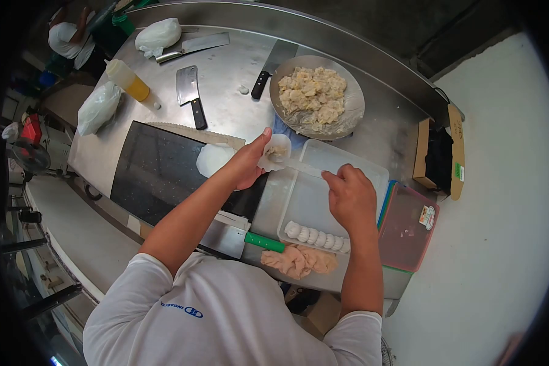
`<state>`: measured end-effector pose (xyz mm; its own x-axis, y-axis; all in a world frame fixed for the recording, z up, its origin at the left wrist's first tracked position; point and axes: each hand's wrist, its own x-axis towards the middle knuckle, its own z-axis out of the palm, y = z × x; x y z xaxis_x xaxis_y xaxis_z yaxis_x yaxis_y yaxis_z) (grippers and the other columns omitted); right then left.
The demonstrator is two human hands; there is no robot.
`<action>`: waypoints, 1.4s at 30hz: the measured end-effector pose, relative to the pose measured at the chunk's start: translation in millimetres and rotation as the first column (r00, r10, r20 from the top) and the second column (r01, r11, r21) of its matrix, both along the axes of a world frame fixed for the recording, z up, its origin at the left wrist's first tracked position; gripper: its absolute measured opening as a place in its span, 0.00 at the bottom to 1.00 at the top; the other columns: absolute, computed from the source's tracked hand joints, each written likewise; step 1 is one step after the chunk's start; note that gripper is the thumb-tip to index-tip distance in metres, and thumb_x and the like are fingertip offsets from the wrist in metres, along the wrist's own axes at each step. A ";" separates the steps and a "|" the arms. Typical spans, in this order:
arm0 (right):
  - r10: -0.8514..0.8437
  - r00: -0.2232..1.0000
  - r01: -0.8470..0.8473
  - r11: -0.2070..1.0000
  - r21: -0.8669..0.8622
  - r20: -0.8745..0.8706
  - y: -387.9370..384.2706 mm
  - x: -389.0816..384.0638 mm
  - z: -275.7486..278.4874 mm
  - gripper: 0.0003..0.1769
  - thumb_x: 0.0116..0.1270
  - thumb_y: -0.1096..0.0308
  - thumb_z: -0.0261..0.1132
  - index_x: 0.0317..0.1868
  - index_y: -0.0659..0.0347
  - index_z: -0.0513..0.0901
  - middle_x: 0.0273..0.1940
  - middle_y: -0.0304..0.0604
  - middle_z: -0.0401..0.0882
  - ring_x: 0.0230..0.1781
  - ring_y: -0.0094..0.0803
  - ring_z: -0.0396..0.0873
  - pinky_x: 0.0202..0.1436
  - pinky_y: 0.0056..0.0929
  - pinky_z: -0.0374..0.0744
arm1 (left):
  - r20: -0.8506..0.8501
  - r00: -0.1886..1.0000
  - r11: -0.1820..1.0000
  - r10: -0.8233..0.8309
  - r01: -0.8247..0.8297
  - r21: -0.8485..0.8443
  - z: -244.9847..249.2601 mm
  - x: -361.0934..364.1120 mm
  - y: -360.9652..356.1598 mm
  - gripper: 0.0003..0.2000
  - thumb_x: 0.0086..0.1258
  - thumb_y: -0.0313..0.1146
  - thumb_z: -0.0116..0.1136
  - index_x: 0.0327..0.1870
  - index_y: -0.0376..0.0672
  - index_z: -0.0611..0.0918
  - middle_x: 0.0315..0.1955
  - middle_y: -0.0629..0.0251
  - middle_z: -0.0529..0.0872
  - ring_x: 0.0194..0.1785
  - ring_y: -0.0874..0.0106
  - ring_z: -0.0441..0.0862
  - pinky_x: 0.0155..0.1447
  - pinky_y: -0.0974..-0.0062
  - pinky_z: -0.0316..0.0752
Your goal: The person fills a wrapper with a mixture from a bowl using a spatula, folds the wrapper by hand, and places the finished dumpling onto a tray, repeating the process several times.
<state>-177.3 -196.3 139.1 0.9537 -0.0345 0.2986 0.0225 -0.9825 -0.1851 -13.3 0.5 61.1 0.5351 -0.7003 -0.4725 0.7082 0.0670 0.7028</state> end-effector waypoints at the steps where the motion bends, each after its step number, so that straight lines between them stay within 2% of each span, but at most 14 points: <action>1: 0.010 1.000 -0.010 1.000 -0.007 0.006 3.4 -0.4 -2.0 0.17 0.55 0.77 0.68 0.45 0.51 0.90 0.36 0.41 0.77 0.37 0.39 0.80 0.39 0.38 0.80 | 0.024 1.000 0.996 0.016 -0.018 0.093 4.4 -2.4 -1.1 0.34 0.80 0.65 0.44 0.71 0.43 0.75 0.62 0.64 0.80 0.66 0.66 0.76 0.72 0.64 0.67; 5: -0.016 0.999 0.011 0.996 0.086 0.051 7.9 -6.7 -20.1 0.16 0.57 0.77 0.69 0.46 0.53 0.90 0.37 0.41 0.77 0.36 0.39 0.80 0.38 0.37 0.80 | 0.026 1.000 0.995 -0.012 0.010 0.096 0.7 1.8 2.6 0.34 0.80 0.66 0.44 0.71 0.44 0.75 0.65 0.65 0.79 0.67 0.67 0.76 0.73 0.62 0.67; 6: -0.015 0.998 0.010 0.996 0.086 0.053 9.3 -9.6 -24.6 0.16 0.57 0.77 0.69 0.46 0.53 0.90 0.37 0.41 0.77 0.36 0.39 0.80 0.38 0.37 0.80 | -0.012 1.000 1.000 -0.019 0.019 0.010 0.8 5.5 4.0 0.34 0.81 0.65 0.42 0.71 0.43 0.74 0.65 0.64 0.80 0.67 0.68 0.77 0.72 0.65 0.70; 8: -0.104 0.992 0.073 0.936 0.343 0.072 12.5 -15.1 -31.4 0.14 0.61 0.77 0.68 0.47 0.55 0.90 0.36 0.42 0.77 0.34 0.38 0.81 0.36 0.36 0.80 | -0.050 0.998 0.997 -0.029 0.025 -0.075 -0.2 9.0 6.7 0.34 0.82 0.64 0.41 0.72 0.42 0.73 0.65 0.64 0.81 0.67 0.70 0.79 0.71 0.69 0.72; 11: -0.167 0.982 0.116 0.901 0.418 0.088 11.3 -18.7 -32.0 0.12 0.64 0.76 0.68 0.48 0.56 0.90 0.36 0.43 0.77 0.31 0.37 0.81 0.34 0.34 0.80 | -0.054 0.998 0.995 -0.010 0.005 -0.100 13.1 8.9 9.4 0.33 0.82 0.63 0.41 0.71 0.43 0.74 0.64 0.64 0.81 0.66 0.70 0.79 0.71 0.69 0.72; 15: -0.168 0.980 0.114 0.912 0.394 0.103 4.0 -18.5 -21.7 0.14 0.65 0.78 0.67 0.49 0.58 0.89 0.37 0.43 0.77 0.32 0.35 0.79 0.34 0.31 0.78 | -0.023 0.998 0.996 0.051 -0.053 -0.066 19.8 8.8 6.3 0.33 0.82 0.64 0.42 0.70 0.43 0.75 0.64 0.64 0.81 0.68 0.70 0.78 0.71 0.67 0.70; 17: -0.128 0.985 0.102 0.971 0.215 0.113 2.0 -17.2 -16.6 0.13 0.64 0.78 0.67 0.48 0.57 0.90 0.36 0.41 0.77 0.31 0.35 0.79 0.34 0.32 0.78 | -0.003 0.998 0.996 0.059 -0.060 -0.061 22.9 9.0 5.5 0.34 0.82 0.64 0.43 0.70 0.43 0.75 0.65 0.64 0.81 0.69 0.70 0.76 0.72 0.66 0.68; 20: -0.095 0.988 0.075 0.984 0.162 0.118 4.6 -11.5 -17.2 0.13 0.63 0.77 0.68 0.48 0.57 0.90 0.36 0.41 0.77 0.31 0.35 0.80 0.33 0.32 0.78 | 0.052 0.999 0.995 -0.004 -0.002 0.104 35.0 5.5 2.4 0.38 0.81 0.65 0.43 0.75 0.37 0.71 0.72 0.58 0.75 0.76 0.66 0.69 0.78 0.64 0.61; 22: -0.094 0.989 0.072 0.980 0.183 0.113 8.0 -9.1 -23.5 0.14 0.60 0.77 0.68 0.46 0.54 0.90 0.35 0.40 0.77 0.32 0.35 0.80 0.34 0.33 0.79 | 0.263 0.964 0.973 -0.037 -0.025 0.231 38.8 0.1 2.4 0.44 0.80 0.67 0.43 0.79 0.32 0.64 0.78 0.52 0.66 0.81 0.61 0.60 0.82 0.61 0.51; 25: -0.090 0.992 0.071 0.977 0.201 0.085 14.6 -8.2 -31.9 0.15 0.58 0.77 0.67 0.45 0.52 0.90 0.35 0.39 0.77 0.33 0.36 0.81 0.34 0.35 0.80 | 0.297 0.951 0.975 -0.082 0.015 0.222 36.3 2.4 5.7 0.48 0.78 0.70 0.42 0.80 0.30 0.60 0.80 0.47 0.61 0.83 0.58 0.56 0.84 0.59 0.46; 32: -0.103 0.994 0.084 0.907 0.413 0.026 24.5 -9.4 -50.1 0.14 0.63 0.76 0.67 0.48 0.56 0.89 0.37 0.43 0.77 0.33 0.39 0.81 0.35 0.36 0.81 | 0.151 0.986 0.975 -0.070 0.036 0.219 18.2 10.8 5.0 0.44 0.78 0.70 0.43 0.79 0.38 0.65 0.77 0.55 0.67 0.81 0.60 0.60 0.81 0.49 0.47; 34: -0.140 0.987 0.094 0.906 0.413 0.082 23.9 -8.6 -52.2 0.14 0.63 0.76 0.67 0.48 0.56 0.89 0.37 0.43 0.77 0.32 0.39 0.81 0.35 0.36 0.81 | 0.092 0.994 0.996 -0.059 0.052 0.071 11.1 18.3 7.3 0.42 0.76 0.72 0.43 0.77 0.45 0.69 0.75 0.63 0.71 0.79 0.63 0.63 0.79 0.47 0.50; 37: -0.205 0.970 0.134 0.902 0.411 0.133 20.7 -10.2 -45.5 0.14 0.63 0.77 0.68 0.48 0.56 0.89 0.37 0.43 0.77 0.32 0.38 0.81 0.35 0.35 0.80 | 0.028 1.000 0.999 0.008 -0.009 0.053 8.5 22.6 7.5 0.40 0.76 0.72 0.43 0.76 0.48 0.72 0.73 0.68 0.73 0.78 0.66 0.64 0.78 0.50 0.52; 42: -0.171 0.974 0.129 0.959 0.254 0.150 13.7 -7.8 -34.0 0.15 0.61 0.77 0.68 0.48 0.55 0.90 0.36 0.41 0.77 0.33 0.37 0.81 0.34 0.35 0.80 | 0.095 0.995 0.978 0.015 -0.035 0.207 29.9 15.9 5.2 0.41 0.77 0.70 0.43 0.77 0.44 0.70 0.74 0.61 0.72 0.77 0.63 0.65 0.79 0.49 0.51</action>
